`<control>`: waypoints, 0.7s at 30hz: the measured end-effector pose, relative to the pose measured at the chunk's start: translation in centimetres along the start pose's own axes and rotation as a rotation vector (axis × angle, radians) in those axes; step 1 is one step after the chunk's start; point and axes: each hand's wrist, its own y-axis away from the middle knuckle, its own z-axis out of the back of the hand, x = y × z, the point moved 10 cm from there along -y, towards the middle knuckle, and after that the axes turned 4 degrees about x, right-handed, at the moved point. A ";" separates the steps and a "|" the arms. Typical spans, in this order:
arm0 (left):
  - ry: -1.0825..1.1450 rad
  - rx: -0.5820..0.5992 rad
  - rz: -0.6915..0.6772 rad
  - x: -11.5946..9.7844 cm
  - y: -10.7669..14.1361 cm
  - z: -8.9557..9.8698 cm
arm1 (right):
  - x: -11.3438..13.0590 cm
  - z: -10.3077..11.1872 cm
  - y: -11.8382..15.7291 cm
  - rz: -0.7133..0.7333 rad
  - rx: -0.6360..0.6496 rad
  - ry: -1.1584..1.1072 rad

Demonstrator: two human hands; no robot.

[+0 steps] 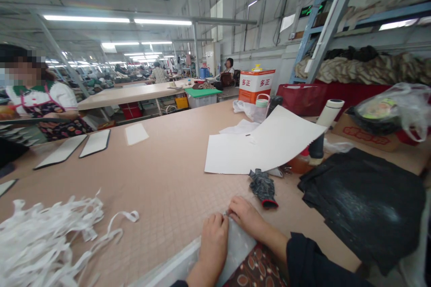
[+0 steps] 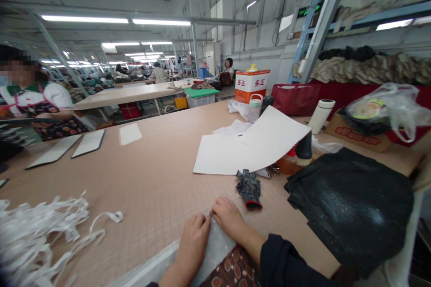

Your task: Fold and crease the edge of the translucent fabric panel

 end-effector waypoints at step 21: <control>-0.068 -0.024 -0.059 -0.8 -0.2 -0.6 | -1.2 -1.5 -2.4 -0.152 0.208 0.023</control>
